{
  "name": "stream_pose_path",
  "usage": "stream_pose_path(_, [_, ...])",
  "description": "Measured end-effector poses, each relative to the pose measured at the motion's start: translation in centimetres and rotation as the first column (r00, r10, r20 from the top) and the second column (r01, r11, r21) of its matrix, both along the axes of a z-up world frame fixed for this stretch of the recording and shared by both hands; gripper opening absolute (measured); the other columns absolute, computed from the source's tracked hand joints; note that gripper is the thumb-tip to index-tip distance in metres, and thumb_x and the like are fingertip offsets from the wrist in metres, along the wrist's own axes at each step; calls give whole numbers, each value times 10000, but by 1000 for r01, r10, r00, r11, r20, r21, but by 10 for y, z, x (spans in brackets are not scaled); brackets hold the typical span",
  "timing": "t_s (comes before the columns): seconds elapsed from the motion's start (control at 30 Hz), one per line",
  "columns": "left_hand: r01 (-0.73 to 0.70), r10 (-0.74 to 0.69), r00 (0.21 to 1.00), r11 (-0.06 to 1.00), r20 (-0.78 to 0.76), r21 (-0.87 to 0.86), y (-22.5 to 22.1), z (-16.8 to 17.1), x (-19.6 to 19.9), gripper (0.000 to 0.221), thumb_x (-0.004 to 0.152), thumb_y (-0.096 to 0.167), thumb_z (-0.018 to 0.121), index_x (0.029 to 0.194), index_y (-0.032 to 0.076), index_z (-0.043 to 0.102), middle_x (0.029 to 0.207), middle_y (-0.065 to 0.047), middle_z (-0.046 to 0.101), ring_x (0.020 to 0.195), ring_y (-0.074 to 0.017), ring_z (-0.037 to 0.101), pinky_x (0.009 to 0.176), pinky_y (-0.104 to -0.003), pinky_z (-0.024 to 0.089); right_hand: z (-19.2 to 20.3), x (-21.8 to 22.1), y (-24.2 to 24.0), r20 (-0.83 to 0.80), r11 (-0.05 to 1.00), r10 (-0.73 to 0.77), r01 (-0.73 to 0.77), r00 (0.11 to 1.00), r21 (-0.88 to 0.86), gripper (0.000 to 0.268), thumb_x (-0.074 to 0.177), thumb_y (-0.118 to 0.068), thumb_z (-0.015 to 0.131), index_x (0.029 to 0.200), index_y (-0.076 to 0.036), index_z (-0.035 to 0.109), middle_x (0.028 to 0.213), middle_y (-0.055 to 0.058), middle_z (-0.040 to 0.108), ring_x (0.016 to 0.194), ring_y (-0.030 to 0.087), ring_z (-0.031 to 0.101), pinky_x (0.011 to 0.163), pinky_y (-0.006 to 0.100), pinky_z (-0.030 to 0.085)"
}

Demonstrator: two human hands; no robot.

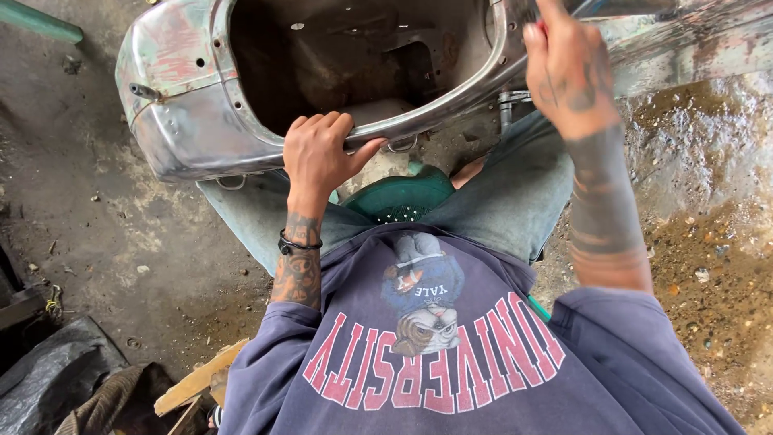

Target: The person files the edge of a metal motorcycle frame component to smooth it.

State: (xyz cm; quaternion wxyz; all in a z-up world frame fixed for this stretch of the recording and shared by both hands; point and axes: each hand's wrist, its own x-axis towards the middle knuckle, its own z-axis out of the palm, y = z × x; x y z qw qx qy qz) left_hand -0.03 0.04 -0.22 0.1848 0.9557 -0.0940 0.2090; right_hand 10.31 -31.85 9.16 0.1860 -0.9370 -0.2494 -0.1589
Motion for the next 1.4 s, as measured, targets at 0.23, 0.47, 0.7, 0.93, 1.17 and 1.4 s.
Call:
stream_pose_path(0.23, [13, -13, 1000, 1000, 12, -2, -2, 4, 1, 598, 853, 616, 828, 698, 112, 547, 677, -38, 574, 659, -251, 610, 668, -376, 450, 25, -61, -3, -216, 981, -114, 76, 970, -180, 590, 1070, -74, 573, 1644, -76, 437, 982, 280, 681, 788, 453, 674, 711, 521, 535])
stream_pose_path(0.47, [29, -30, 999, 1000, 19, 7, -3, 4, 1, 591, 837, 613, 830, 691, 115, 548, 690, -43, 583, 681, -260, 623, 683, -387, 453, -14, 23, -4, 400, 992, 110, -129, 910, 19, 305, 1205, -77, 628, 1484, -115, 509, 1109, 196, 692, 966, 374, 687, 844, 469, 559])
stream_pose_path(0.7, [9, -9, 1000, 1000, 12, 3, -1, 2, 2, 588, 813, 608, 844, 677, 117, 551, 675, -41, 582, 657, -253, 616, 663, -381, 451, 25, -44, -11, 108, 997, 82, -81, 991, -16, 449, 1168, -93, 583, 1602, -82, 467, 1065, 214, 698, 876, 386, 643, 806, 477, 529])
stream_pose_path(0.93, [24, -24, 1000, 999, 14, 30, 0, 3, 1, 593, 822, 612, 844, 676, 114, 558, 666, -36, 579, 658, -244, 619, 664, -373, 454, 0, -19, -65, -220, 978, -200, 179, 955, -110, 545, 1149, -116, 558, 1669, -126, 393, 845, 210, 660, 702, 329, 639, 667, 472, 502])
stream_pose_path(1.17, [-1, 1, 1000, 1000, 2, 24, 0, 4, 3, 586, 815, 608, 839, 672, 112, 563, 666, -40, 583, 653, -247, 619, 659, -377, 452, 12, -26, -51, -100, 939, -32, -4, 994, -344, 586, 1104, -114, 563, 1665, -80, 397, 810, 146, 687, 579, 194, 587, 522, 331, 496])
stream_pose_path(1.4, [11, -12, 1000, 999, 24, 43, -2, 4, 1, 594, 830, 605, 844, 673, 108, 557, 670, -46, 586, 670, -254, 627, 672, -383, 455, 37, -12, -38, -30, 938, -69, 55, 997, -341, 525, 1152, -124, 510, 1656, -81, 367, 776, 95, 639, 510, 146, 489, 465, 294, 412])
